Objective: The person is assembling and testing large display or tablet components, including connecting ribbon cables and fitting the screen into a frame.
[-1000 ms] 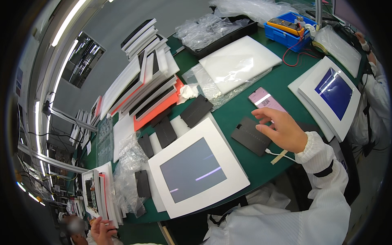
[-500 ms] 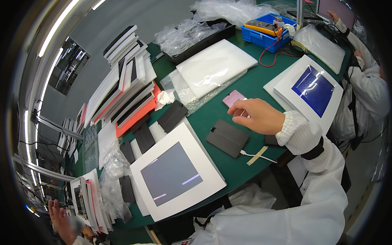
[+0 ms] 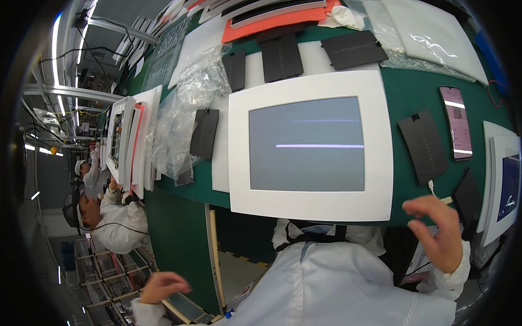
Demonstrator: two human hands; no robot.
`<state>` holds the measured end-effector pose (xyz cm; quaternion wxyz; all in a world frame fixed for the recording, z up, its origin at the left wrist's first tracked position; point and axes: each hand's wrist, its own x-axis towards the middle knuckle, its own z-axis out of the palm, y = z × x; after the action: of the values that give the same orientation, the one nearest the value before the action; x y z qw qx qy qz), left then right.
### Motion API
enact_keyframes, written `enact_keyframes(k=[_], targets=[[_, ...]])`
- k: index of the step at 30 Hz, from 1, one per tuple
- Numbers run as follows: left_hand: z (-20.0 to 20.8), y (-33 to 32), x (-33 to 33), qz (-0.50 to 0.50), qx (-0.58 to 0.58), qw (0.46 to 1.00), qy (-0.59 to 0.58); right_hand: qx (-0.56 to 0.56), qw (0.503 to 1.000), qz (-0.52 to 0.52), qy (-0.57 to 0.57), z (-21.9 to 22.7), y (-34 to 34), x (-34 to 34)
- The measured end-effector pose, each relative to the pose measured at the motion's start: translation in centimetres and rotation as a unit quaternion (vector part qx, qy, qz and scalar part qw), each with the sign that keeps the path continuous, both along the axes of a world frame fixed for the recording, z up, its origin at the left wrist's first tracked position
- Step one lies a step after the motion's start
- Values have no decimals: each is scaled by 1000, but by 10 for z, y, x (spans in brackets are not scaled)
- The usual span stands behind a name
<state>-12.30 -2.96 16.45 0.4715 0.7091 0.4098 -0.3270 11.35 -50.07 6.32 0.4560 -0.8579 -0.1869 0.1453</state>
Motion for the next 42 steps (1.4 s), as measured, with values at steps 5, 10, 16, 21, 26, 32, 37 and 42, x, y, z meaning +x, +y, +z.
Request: enact_keyframes(k=[5,10,16,21,26,32,37,42], targets=[[-242,-60,-228,-365,63,929,18,1,957,152,246,-33,13,-39],[-247,-79,-154,-172,61,977,109,-96,954,117,258,-74,-2,-80],[-243,-70,3,-208,22,977,25,-18,893,-17,449,-133,-32,-136],[-252,-81,121,-272,-22,962,2,2,846,-241,476,-241,-41,-206],[-252,-120,192,-356,-47,933,7,-270,842,-141,446,-321,-56,-327],[-243,-139,221,-402,-69,913,14,-174,749,-338,543,-323,-48,-332],[-243,-144,223,-417,-77,905,34,-143,722,-391,553,-327,-44,-338],[-235,-129,210,-407,-72,909,61,-118,710,-420,552,-333,-36,-343]])
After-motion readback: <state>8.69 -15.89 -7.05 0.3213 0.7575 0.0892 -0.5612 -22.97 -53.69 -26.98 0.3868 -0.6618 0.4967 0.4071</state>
